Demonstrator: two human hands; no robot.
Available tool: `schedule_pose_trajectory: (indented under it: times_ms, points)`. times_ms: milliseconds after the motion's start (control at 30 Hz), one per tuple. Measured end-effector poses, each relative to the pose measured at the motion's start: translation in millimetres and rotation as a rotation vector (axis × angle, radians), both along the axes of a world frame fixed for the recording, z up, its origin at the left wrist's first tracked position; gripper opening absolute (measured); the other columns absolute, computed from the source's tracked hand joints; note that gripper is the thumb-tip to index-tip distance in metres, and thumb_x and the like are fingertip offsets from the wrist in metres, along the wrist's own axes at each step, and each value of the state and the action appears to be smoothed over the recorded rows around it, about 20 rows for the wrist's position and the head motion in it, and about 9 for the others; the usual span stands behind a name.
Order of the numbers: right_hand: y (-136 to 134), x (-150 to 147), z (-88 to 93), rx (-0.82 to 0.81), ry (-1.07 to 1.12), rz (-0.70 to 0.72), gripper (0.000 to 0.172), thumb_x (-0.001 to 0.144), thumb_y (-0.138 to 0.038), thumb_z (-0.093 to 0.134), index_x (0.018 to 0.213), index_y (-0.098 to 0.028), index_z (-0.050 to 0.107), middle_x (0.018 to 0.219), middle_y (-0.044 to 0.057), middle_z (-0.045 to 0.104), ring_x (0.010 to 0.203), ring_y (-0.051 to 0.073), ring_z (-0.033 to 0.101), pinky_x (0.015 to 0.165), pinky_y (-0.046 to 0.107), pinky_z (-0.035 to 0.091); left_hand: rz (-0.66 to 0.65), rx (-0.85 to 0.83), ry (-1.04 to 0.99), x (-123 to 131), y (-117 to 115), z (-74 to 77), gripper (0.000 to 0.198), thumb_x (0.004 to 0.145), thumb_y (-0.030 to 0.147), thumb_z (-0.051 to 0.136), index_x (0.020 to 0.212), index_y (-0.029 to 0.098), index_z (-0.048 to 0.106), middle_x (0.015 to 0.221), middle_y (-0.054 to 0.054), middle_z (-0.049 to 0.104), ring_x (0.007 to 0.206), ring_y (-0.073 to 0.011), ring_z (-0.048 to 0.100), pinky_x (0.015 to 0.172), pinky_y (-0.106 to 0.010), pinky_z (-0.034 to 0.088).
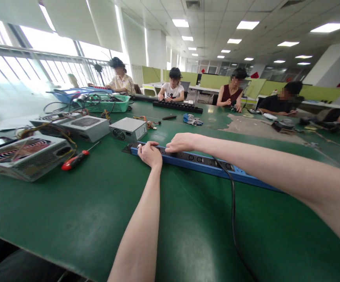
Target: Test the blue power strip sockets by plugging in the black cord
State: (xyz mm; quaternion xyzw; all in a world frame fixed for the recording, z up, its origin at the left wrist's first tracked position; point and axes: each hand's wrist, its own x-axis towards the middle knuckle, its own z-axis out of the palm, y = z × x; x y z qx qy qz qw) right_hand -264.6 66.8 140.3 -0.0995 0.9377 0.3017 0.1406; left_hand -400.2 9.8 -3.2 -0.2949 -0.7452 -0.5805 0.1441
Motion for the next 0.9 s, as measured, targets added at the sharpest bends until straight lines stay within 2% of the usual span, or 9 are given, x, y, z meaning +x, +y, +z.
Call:
schedule_pose_trajectory:
  times_ms: [200, 667, 900]
  points:
    - [-7, -14, -6.6, -0.010, -0.040, -0.061, 0.020, 0.099, -0.013, 0.049, 0.103, -0.015, 0.069, 0.100, 0.009, 0.075, 0.089, 0.018, 0.069, 0.070, 0.029, 0.041, -0.002, -0.023, 0.011, -1, 2, -1.6, 0.037, 0.091, 0.010, 0.040, 0.085, 0.027, 0.072, 0.089, -0.004, 0.073, 0.100, -0.0207, 0.063, 0.119, -0.041, 0.028]
    - [-16, -16, -9.5, -0.044, 0.006, -0.081, 0.022, 0.095, -0.011, 0.052, 0.098, -0.013, 0.073, 0.102, 0.012, 0.077, 0.089, 0.019, 0.071, 0.070, 0.029, 0.044, 0.001, -0.034, 0.021, 2, 2, -0.3, 0.036, 0.090, 0.012, 0.040, 0.083, 0.028, 0.072, 0.089, -0.004, 0.073, 0.103, -0.0217, 0.063, 0.120, -0.044, 0.029]
    - [-15, -16, 0.6, -0.035, -0.014, -0.117, 0.020, 0.097, -0.014, 0.053, 0.103, -0.017, 0.072, 0.104, 0.009, 0.076, 0.091, 0.018, 0.071, 0.067, 0.028, 0.042, -0.025, -0.040, 0.013, 4, -1, 3.5, 0.037, 0.090, 0.013, 0.039, 0.085, 0.027, 0.073, 0.090, -0.005, 0.073, 0.101, -0.0220, 0.063, 0.121, -0.044, 0.027]
